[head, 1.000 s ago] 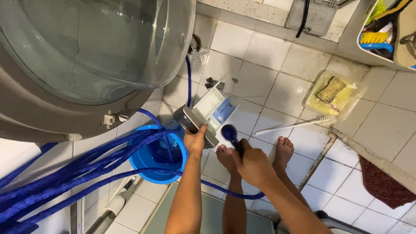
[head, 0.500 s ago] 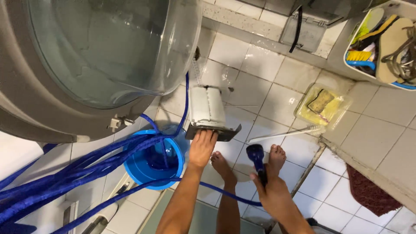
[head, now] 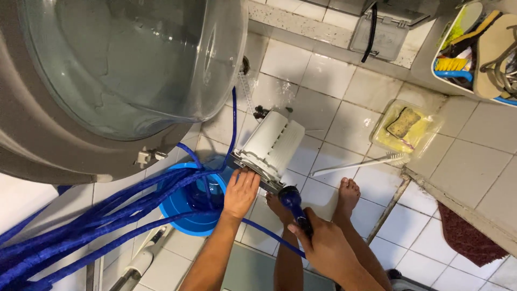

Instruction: The person is cleaning the interior and the detergent drawer of a front-loading washing machine using a water spray hose.

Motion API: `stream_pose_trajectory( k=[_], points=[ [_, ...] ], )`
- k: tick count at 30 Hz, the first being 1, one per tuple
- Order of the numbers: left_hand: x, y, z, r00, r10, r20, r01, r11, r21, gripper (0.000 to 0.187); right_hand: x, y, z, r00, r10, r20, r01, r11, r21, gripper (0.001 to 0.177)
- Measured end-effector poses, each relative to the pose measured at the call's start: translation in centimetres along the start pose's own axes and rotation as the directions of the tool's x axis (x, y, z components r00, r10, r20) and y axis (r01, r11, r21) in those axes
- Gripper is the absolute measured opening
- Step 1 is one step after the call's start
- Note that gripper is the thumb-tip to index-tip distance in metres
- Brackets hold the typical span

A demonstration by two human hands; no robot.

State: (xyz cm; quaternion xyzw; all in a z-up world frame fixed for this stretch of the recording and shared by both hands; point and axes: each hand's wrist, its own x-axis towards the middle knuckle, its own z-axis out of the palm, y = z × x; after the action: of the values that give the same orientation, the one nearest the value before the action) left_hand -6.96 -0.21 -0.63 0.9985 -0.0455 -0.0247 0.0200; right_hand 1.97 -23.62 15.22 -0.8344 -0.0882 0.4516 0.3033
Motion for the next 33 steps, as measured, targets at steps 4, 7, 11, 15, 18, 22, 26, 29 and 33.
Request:
stream_pose_trajectory(
  k=[4, 7, 11, 15, 18, 22, 26, 29, 33],
  points=[
    [-0.4, -0.1, -1.1, 0.999, 0.023, 0.037, -0.024, 1.0, 0.018, 0.032, 0.9, 0.2, 0.5, 0.999, -0.041, 0.03, 0.04, 0.999, 0.036, 0.046],
    [-0.6, -0.2, -1.2, 0.999, 0.033, 0.023, -0.033, 0.999, -0.011, 0.035, 1.4, 0.2, 0.5, 1.0, -0.015, 0.026, 0.015, 1.0, 0.004, 0.049],
    [-1.4, -0.2, -0.3, 0.997, -0.029, 0.077, 0.033, 0.998, -0.047, 0.025, 2.0, 0.6, -0.3, 0.993, 0.104, 0.048, -0.101, 0.993, -0.06, 0.045],
    [-1.8, -0.1, 0.9, 0.968, -0.176, 0.181, 0.2, 0.972, -0.126, 0.016, 1.9, 4.4, 0.5, 0.993, -0.002, -0.114, 0.001, 1.0, -0.007, 0.041],
    [-1.2, 0.0, -1.8, 0.912, -0.403, 0.083, 0.406, 0.851, -0.332, 0.043, 1.4, 5.3, -0.2, 0.965, -0.007, -0.262, 0.027, 0.997, 0.076, 0.041],
    [-1.0, 0.3, -5.5, 0.777, -0.609, 0.158, 0.53, 0.498, -0.686, 0.055, 0.2, 5.0, -2.3, 0.952, 0.161, -0.261, -0.107, 0.972, 0.209, 0.042],
    [-4.5, -0.5, -4.5, 0.83, -0.373, 0.415, 0.492, 0.84, -0.23, 0.054, -1.1, 6.2, -3.9, 0.943, 0.211, -0.258, -0.119, 0.936, 0.331, 0.036],
    [-11.5, 2.0, -2.8, 0.656, -0.584, 0.478, 0.341, -0.336, -0.878, 0.07, -1.6, 7.5, -4.6, 0.942, 0.147, -0.303, -0.007, 0.908, 0.419, 0.035],
    [-15.5, 0.7, -1.7, 0.227, -0.6, 0.767, 0.825, -0.301, -0.479, 0.059, -0.9, 10.4, -5.2, 0.925, 0.182, -0.333, -0.032, 0.911, 0.41, 0.037]
  ],
)
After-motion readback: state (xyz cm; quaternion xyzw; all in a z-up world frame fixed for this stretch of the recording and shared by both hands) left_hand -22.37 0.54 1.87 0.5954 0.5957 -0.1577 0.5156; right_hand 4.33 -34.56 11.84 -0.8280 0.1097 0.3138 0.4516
